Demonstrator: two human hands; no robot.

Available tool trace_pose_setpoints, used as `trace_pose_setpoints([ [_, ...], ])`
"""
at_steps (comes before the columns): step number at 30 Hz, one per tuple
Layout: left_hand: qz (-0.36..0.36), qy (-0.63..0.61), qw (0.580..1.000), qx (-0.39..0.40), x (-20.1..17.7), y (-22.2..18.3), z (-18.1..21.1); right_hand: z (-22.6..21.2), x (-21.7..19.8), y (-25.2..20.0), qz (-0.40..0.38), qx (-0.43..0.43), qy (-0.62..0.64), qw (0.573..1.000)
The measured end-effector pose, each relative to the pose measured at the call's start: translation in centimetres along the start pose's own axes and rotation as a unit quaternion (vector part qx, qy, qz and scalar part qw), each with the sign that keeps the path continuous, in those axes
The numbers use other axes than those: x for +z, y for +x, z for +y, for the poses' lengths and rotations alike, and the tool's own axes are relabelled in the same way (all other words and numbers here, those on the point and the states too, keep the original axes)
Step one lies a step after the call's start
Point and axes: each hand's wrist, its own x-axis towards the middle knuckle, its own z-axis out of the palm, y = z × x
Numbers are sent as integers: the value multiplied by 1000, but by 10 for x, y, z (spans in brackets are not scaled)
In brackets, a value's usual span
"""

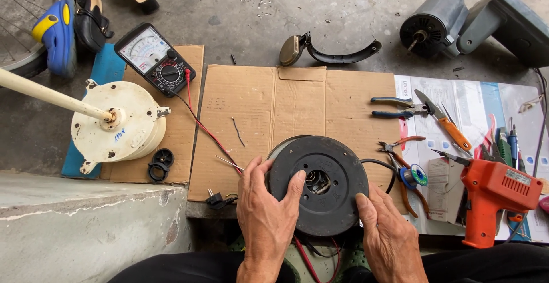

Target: Final assembly and electrical testing of a heating unit motor using a multimeter and hand tools.

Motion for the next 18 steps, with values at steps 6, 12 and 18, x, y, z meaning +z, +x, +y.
trace_pose_setpoints([
  [6,2,-10,1000,1,-3,3,1,8,3,1,15,-64,0,998],
  [12,-39,-30,996,-80,-16,6,14,3,0,1,-3,-46,-2,999],
  [18,-36,-23,997,-62,-15,6,11,4,-3,3,-18,-28,-25,999],
])
